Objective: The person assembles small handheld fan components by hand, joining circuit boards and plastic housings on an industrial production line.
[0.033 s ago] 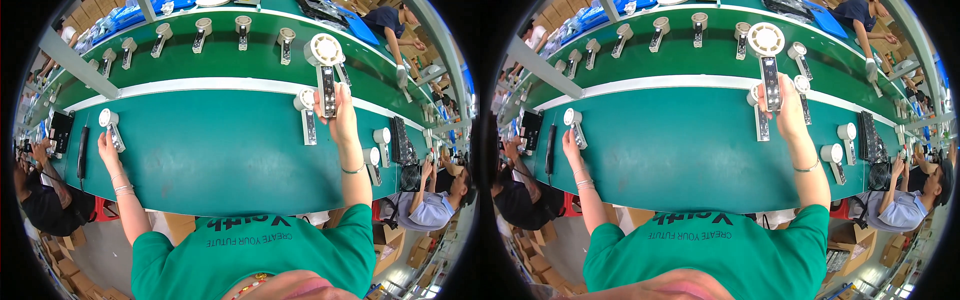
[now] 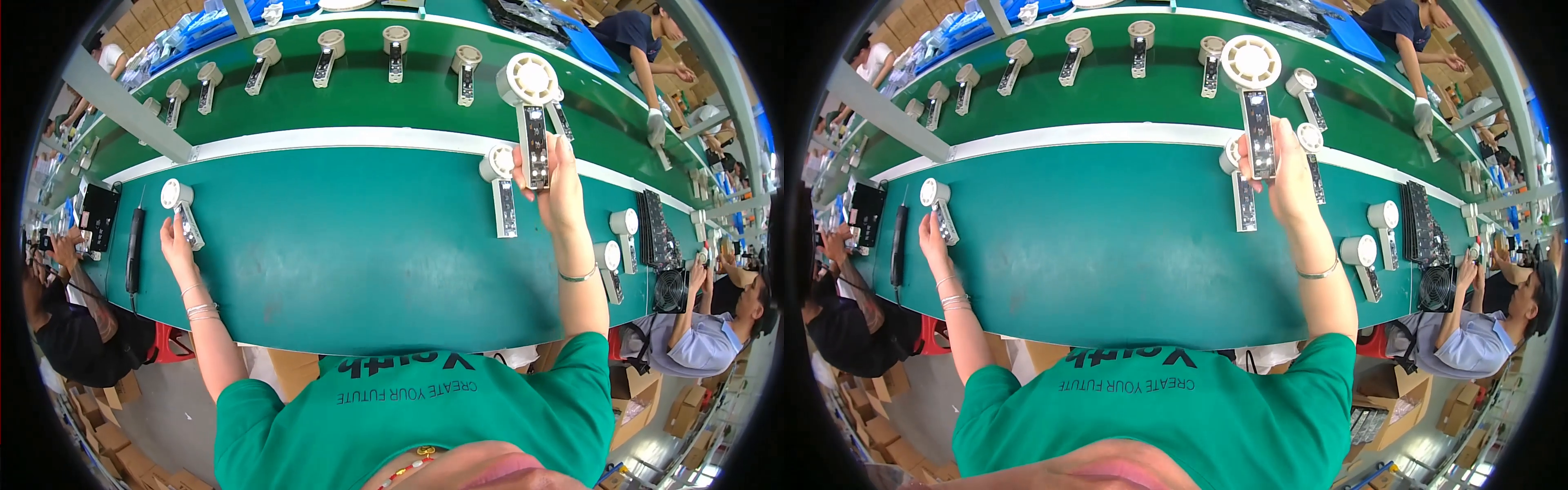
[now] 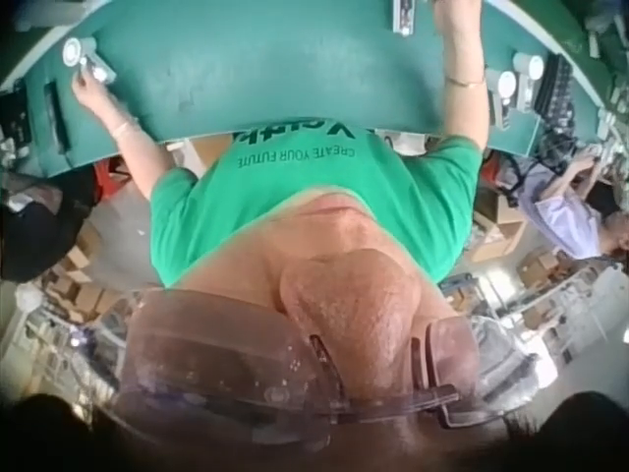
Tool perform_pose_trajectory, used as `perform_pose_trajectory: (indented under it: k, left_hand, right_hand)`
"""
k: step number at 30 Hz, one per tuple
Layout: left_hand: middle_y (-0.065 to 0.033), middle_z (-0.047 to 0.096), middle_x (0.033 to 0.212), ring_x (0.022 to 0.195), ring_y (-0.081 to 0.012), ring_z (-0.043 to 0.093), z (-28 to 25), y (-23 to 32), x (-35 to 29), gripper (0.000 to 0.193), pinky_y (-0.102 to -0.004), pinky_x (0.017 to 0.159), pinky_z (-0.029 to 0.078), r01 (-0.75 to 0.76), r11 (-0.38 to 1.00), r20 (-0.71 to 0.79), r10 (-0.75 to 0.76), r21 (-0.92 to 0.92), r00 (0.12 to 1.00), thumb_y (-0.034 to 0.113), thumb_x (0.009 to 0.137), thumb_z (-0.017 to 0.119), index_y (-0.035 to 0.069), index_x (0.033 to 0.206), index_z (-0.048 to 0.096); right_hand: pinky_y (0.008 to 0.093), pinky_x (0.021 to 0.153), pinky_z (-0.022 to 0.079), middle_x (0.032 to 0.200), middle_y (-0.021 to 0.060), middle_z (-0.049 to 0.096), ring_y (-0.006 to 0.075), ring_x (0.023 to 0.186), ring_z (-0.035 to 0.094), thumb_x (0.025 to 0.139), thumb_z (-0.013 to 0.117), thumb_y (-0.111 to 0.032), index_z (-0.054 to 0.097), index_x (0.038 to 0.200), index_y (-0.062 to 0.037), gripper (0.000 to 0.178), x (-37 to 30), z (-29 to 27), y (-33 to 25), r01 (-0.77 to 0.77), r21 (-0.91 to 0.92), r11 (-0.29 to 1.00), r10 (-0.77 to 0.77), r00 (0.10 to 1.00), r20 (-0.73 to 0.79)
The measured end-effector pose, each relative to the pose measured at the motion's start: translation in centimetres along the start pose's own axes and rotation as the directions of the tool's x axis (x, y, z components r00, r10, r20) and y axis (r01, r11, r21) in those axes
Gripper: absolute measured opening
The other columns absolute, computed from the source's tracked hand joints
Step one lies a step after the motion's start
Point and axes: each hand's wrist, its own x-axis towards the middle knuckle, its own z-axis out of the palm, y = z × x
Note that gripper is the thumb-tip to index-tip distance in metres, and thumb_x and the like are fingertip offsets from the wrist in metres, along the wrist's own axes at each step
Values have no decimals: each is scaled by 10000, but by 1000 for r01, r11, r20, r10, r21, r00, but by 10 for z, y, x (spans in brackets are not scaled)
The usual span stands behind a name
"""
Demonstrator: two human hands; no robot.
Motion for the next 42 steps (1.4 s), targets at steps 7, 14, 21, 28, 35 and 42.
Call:
perform_pose_trajectory:
  k: [7, 14, 21, 28, 35, 42]
  left_hand:
    - [-167, 590, 1126, 974, -180, 578, 3, -2, 4, 573, -288, 806, 471, 30, 989, 65, -40, 148, 997, 362, 888, 602, -54, 1266, 489]
    - [-129, 632, 1018, 878, -173, 583, 5, -13, 7, 504, -285, 764, 463, -36, 985, 72, 24, 169, 997, 351, 886, 609, -56, 1178, 558]
    - [-43, 606, 759, 673, -101, 490, 12, -16, 26, 375, -276, 615, 419, -89, 928, 144, 39, 363, 989, 309, 854, 650, -52, 954, 636]
    - [18, 526, 682, 589, -69, 455, 7, -8, 26, 330, -240, 492, 343, 141, 965, 225, -192, 223, 955, 334, 884, 608, 6, 899, 639]
    - [28, 541, 723, 576, -56, 474, 2, -14, 26, 296, -220, 480, 345, 168, 969, 200, -203, 179, 958, 336, 888, 603, 43, 930, 606]
    - [-50, 649, 799, 645, -88, 566, 11, 10, -24, 206, -208, 553, 427, 196, 976, 199, -174, -96, 964, 234, 876, 644, 62, 960, 568]
  right_hand:
    - [218, 454, 349, 677, 39, 546, 83, 560, 485, 981, 270, -431, 510, 939, -51, 451, 24, -9, 3, -47, -21, 999, 48, 997, 54]
    - [225, 454, 375, 789, 66, 564, 94, 589, 509, 935, 427, -257, 495, 1004, -12, 263, 36, -5, 6, -74, 60, 995, 71, 995, 66]
    - [248, 449, 422, 705, 78, 562, 120, 544, 536, 851, 587, -228, 533, 867, 8, 243, 162, -37, 54, -294, -311, 904, 284, 956, -77]
    - [402, 648, 532, 1097, 186, 593, 306, 870, 615, 855, 548, -396, 551, 1131, 38, 515, 279, -74, 132, -419, -771, 480, 360, 895, -263]
    - [428, 732, 534, 1137, 205, 613, 335, 994, 622, 811, 548, -552, 597, 1122, 29, 660, 265, -127, 73, -342, -901, 265, 205, 934, -294]
    - [449, 696, 515, 960, 151, 623, 294, 877, 615, 661, 698, -646, 531, 1168, 70, 893, 204, -207, 97, -387, -844, 370, 297, 910, -287]
